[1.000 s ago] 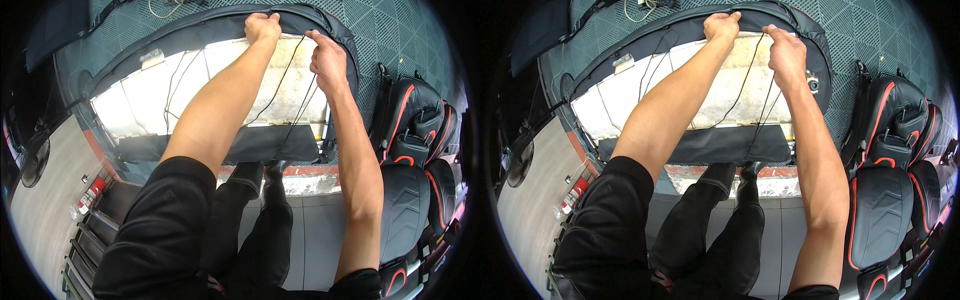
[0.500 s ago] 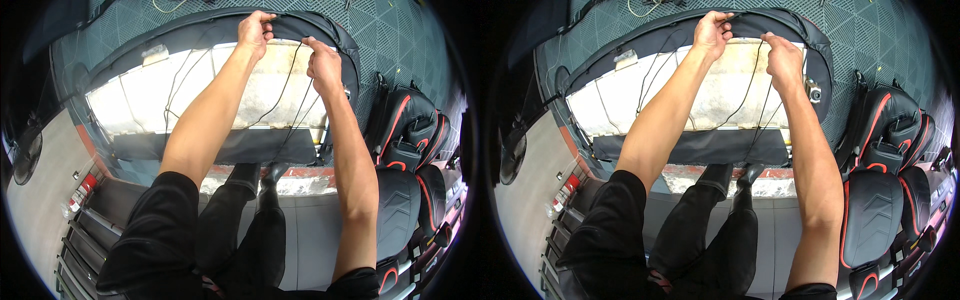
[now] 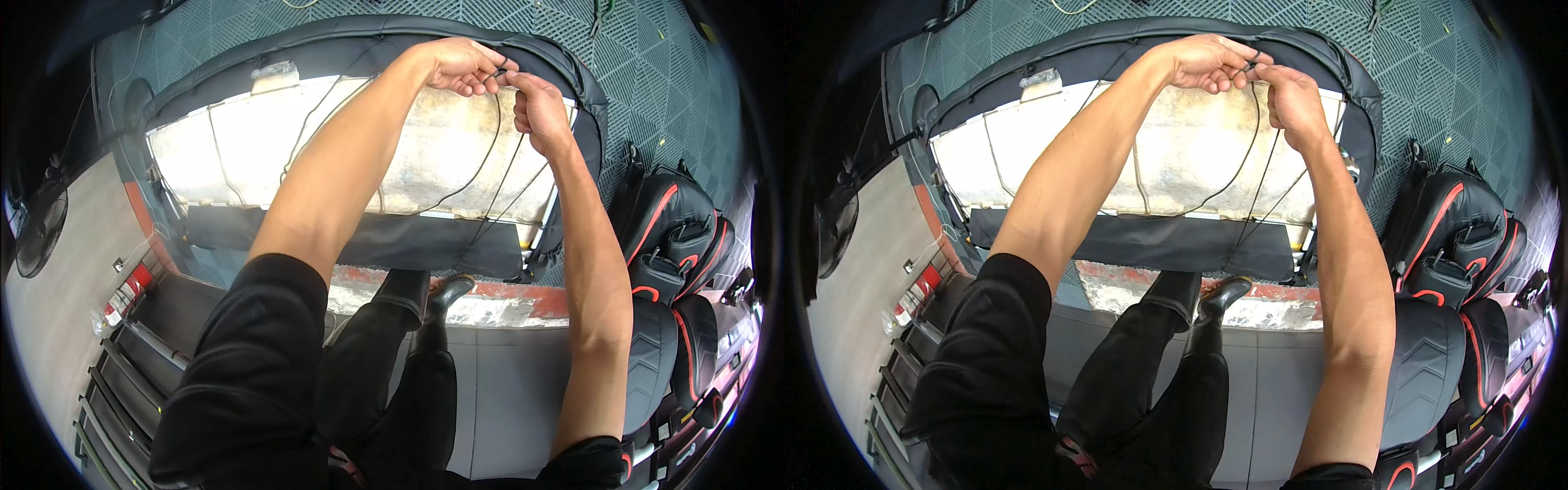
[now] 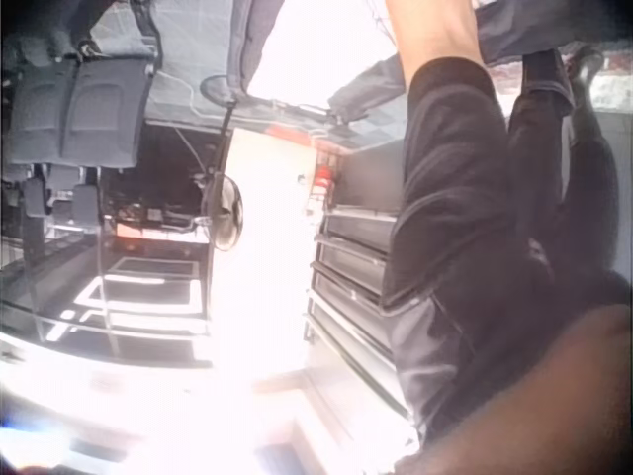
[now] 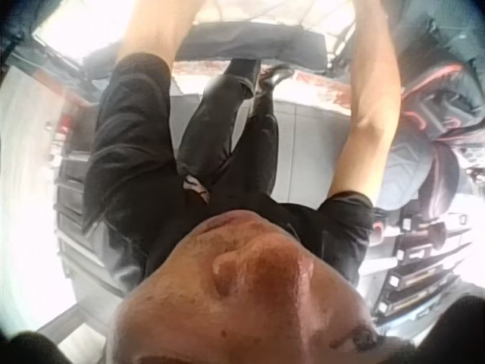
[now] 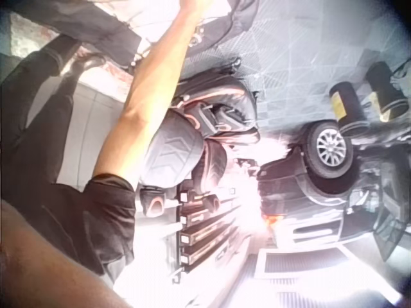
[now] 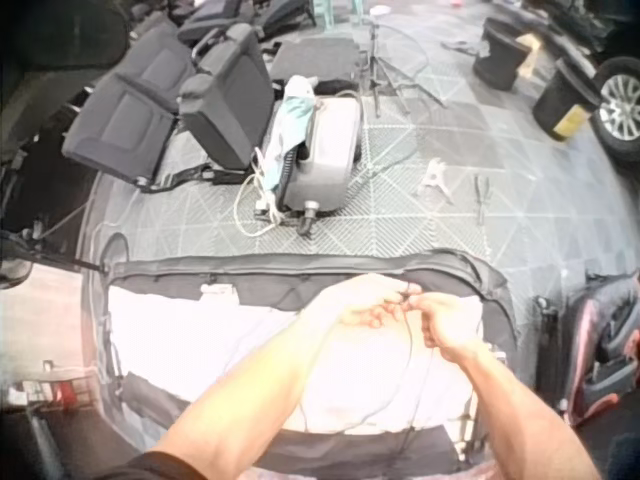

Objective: The person threads a black cord through the edges of a car seat cover and around metal fasteners on the seat's underside, pulling the cord tight to secure the upholstery.

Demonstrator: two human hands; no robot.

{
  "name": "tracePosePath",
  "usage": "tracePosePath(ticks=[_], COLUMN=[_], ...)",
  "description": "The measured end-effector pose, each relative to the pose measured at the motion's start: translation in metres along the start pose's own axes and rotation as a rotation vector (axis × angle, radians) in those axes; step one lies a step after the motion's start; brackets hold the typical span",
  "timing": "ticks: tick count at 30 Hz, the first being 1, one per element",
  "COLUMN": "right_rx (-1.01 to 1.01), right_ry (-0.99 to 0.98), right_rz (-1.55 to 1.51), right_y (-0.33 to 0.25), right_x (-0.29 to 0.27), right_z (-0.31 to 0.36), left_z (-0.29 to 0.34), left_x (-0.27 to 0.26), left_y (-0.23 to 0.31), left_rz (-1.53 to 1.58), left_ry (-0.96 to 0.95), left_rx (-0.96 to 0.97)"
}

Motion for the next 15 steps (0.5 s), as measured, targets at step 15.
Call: tracePosePath(ticks=[15], right_rx=[0.008], right_ry=[-0.077], right_rz=[-0.058], right_y=[-0.004], right_x=[0.033], right_z=[-0.004], left_z=[0.102], left_x=[0.071], left_y=[-0.001], left_rz=[-1.278], left_ry=[1.158], left_rx=[0.299])
Point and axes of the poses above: each hand's wrist, its own z-axis away from the middle knuckle, its own x-axis out of the palm, y = z × x, the point moved 5 cm from there along -z, towards the middle knuckle, and after that the axes turned 11 degrees about -y, right-handed, at the moved point
